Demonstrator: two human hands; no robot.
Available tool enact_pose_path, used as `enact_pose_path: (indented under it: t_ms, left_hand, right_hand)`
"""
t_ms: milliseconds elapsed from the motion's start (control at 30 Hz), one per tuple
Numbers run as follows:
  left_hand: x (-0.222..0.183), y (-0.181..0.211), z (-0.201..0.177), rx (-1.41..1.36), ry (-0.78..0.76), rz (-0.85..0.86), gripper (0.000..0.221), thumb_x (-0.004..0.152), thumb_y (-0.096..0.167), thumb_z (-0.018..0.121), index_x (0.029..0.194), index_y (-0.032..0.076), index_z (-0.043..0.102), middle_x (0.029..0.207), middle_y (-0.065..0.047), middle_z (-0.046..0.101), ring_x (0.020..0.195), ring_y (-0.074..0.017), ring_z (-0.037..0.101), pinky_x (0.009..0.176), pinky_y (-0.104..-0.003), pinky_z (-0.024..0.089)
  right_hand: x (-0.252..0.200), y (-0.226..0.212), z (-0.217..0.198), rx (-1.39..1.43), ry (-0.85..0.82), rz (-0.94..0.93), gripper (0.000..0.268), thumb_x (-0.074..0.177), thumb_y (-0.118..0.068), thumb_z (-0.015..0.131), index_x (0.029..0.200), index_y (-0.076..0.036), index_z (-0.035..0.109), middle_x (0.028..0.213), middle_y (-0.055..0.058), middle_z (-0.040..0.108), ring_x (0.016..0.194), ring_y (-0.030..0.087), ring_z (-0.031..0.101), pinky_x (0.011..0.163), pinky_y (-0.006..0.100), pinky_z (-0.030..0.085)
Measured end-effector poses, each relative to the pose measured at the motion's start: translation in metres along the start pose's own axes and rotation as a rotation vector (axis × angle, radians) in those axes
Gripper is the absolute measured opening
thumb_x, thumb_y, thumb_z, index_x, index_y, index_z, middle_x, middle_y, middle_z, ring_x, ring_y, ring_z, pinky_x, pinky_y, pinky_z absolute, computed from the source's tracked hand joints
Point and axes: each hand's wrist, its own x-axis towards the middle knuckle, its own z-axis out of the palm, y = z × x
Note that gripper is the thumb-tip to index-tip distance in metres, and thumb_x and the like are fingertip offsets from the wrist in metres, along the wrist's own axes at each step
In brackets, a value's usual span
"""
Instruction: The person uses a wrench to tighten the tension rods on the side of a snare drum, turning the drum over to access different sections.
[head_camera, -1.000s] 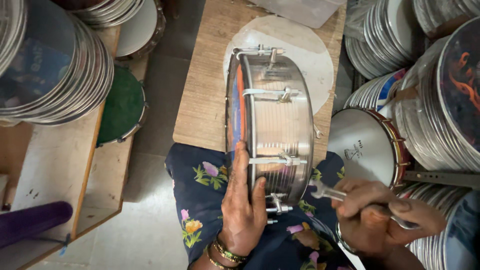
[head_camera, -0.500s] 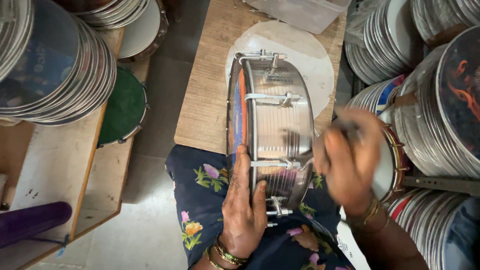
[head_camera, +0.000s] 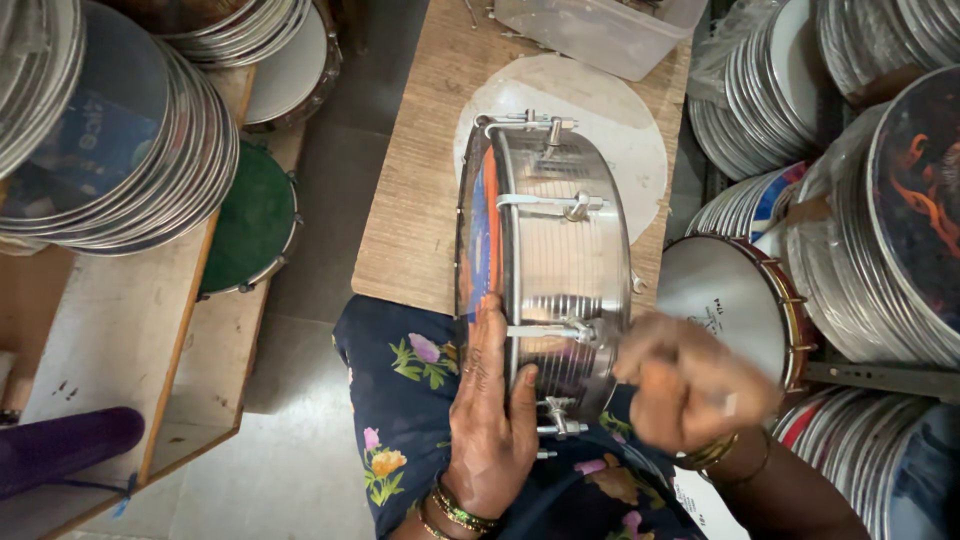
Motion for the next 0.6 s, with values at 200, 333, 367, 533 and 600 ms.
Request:
enact_pose_path:
  t_ms: [200, 333, 367, 533, 600]
  left_hand:
    - [0.001, 0.001, -0.001, 0.050, 0.031, 0.028, 0.061, 0.100, 0.003, 0.057, 0.155, -0.009, 0.032, 0.159, -0.030, 0.041, 0.148, -0.0487, 0.042, 0.123, -0.052, 0.032]
    - [0.001, 0.000, -0.001, 0.053, 0.037, 0.033, 0.061, 0.100, 0.003, 0.056, 0.155, -0.009, 0.032, 0.159, -0.030, 0.041, 0.148, -0.0486, 0.042, 0.124, -0.055, 0.029]
    - [0.000, 0.000, -0.001, 0.051, 0.033, 0.027, 0.061, 0.101, 0.003, 0.056, 0.155, -0.009, 0.031, 0.160, -0.030, 0.040, 0.148, -0.0484, 0.042, 0.124, -0.055, 0.030]
    - [0.001, -0.001, 0.002, 0.044, 0.012, 0.027, 0.062, 0.100, 0.004, 0.057, 0.155, -0.009, 0.031, 0.159, -0.030, 0.041, 0.147, -0.0483, 0.042, 0.124, -0.055, 0.029]
    - [0.000, -0.001, 0.001, 0.042, 0.020, 0.036, 0.062, 0.101, 0.004, 0.058, 0.155, -0.009, 0.031, 0.159, -0.030, 0.042, 0.148, -0.0479, 0.043, 0.125, -0.054, 0.030]
  right_hand:
    - [0.056, 0.021, -0.015, 0.525, 0.114, 0.846, 0.033, 0.108, -0.009, 0.041, 0.141, -0.006, 0.041, 0.064, 0.002, 0.048, 0.045, 0.004, 0.036, 0.036, 0.021, 0.030]
    - [0.017, -0.007, -0.012, 0.165, 0.277, 0.333, 0.034, 0.115, -0.006, 0.047, 0.146, -0.015, 0.038, 0.070, 0.001, 0.053, 0.047, 0.005, 0.041, 0.043, 0.019, 0.034]
    - [0.005, -0.008, -0.013, 0.060, 0.259, 0.183, 0.034, 0.113, -0.004, 0.046, 0.143, -0.018, 0.039, 0.074, 0.000, 0.057, 0.046, 0.004, 0.042, 0.044, 0.019, 0.037]
    - [-0.012, 0.007, -0.023, -0.023, -0.209, -0.179, 0.030, 0.107, -0.002, 0.046, 0.136, -0.009, 0.041, 0.089, 0.012, 0.063, 0.058, 0.013, 0.056, 0.053, 0.029, 0.049]
    - [-0.007, 0.000, -0.005, -0.040, -0.014, 0.082, 0.033, 0.111, -0.001, 0.046, 0.141, -0.008, 0.035, 0.090, 0.009, 0.063, 0.060, 0.011, 0.053, 0.053, 0.027, 0.045]
